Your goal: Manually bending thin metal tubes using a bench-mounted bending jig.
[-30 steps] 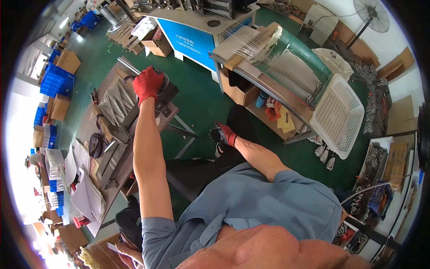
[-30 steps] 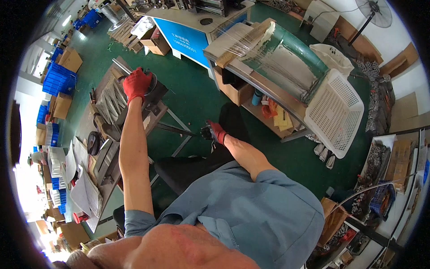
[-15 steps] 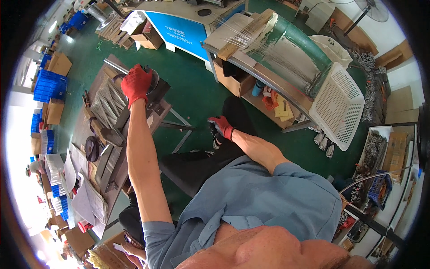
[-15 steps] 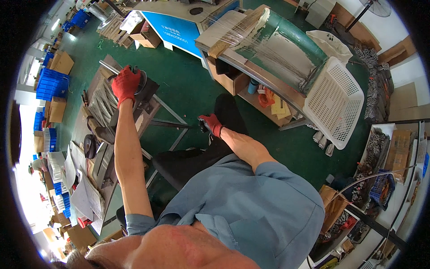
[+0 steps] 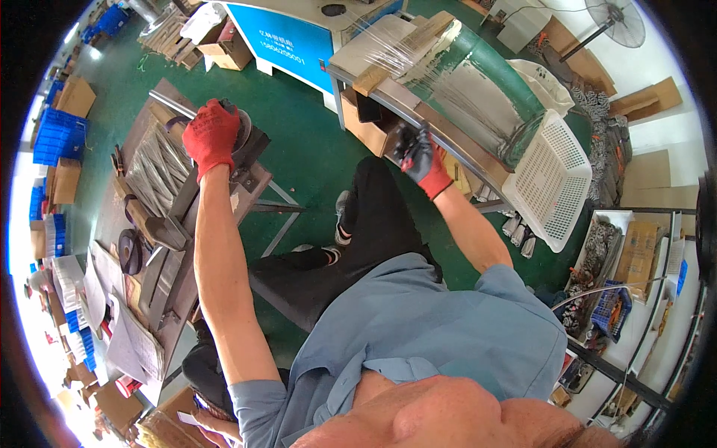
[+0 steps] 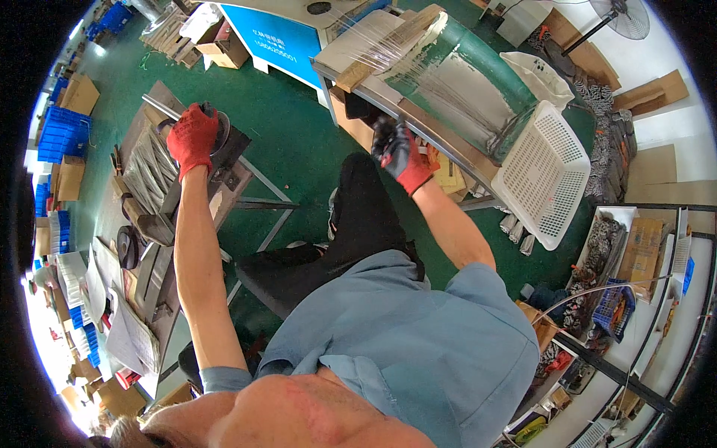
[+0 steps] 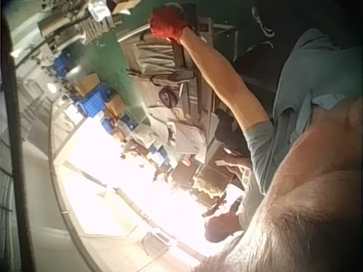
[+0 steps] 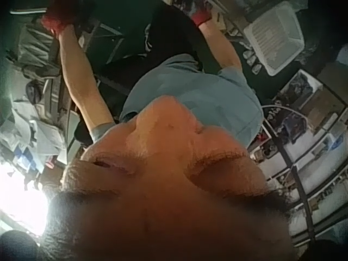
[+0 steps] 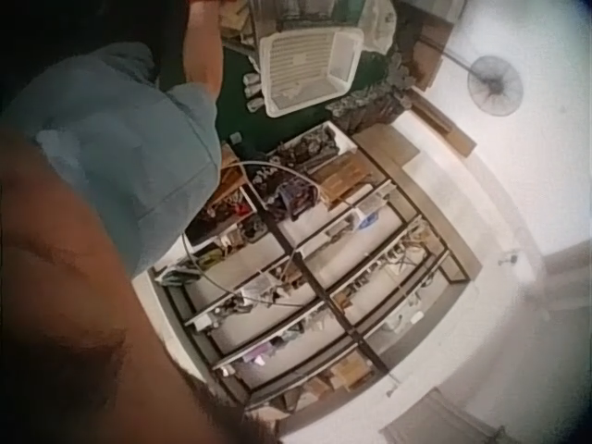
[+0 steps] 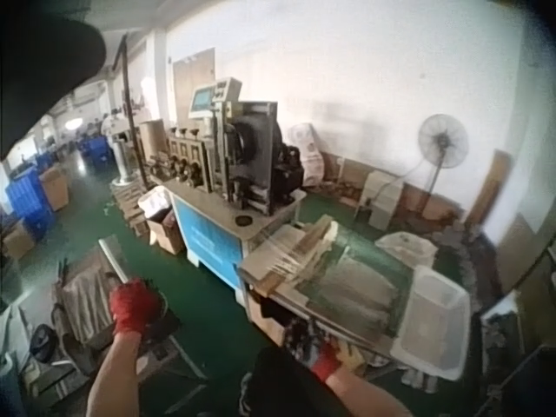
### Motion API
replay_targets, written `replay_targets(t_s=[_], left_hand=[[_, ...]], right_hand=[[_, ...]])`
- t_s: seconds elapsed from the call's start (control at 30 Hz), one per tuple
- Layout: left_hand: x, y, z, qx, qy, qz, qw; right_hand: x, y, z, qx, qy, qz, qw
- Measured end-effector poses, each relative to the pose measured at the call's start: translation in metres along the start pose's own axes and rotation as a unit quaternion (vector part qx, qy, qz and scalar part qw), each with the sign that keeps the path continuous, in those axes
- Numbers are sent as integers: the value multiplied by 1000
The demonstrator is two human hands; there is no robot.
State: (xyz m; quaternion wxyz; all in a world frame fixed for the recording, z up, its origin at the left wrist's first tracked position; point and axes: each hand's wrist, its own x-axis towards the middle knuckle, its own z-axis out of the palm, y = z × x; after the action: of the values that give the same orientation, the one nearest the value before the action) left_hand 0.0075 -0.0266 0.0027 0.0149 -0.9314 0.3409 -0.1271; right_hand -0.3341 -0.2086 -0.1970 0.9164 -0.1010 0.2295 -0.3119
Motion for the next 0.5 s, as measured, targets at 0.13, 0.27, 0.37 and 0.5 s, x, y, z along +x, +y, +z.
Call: replay_targets(t_s=[0.13, 0.27, 0.37, 0.5], left_hand=[[-1, 2, -2, 0, 4, 3, 1000], [-1, 2, -2, -5, 9, 2, 1000], [0, 2, 0, 8, 5, -3, 1000], [0, 0, 2, -7, 14, 4, 1000]], right_hand=[[16, -43, -5, -29, -36, -53, 998], [29, -57, -3, -30, -35, -70, 996], [34, -59, -1, -7, 40, -102, 994], [32, -56, 11, -22, 67, -139, 988]])
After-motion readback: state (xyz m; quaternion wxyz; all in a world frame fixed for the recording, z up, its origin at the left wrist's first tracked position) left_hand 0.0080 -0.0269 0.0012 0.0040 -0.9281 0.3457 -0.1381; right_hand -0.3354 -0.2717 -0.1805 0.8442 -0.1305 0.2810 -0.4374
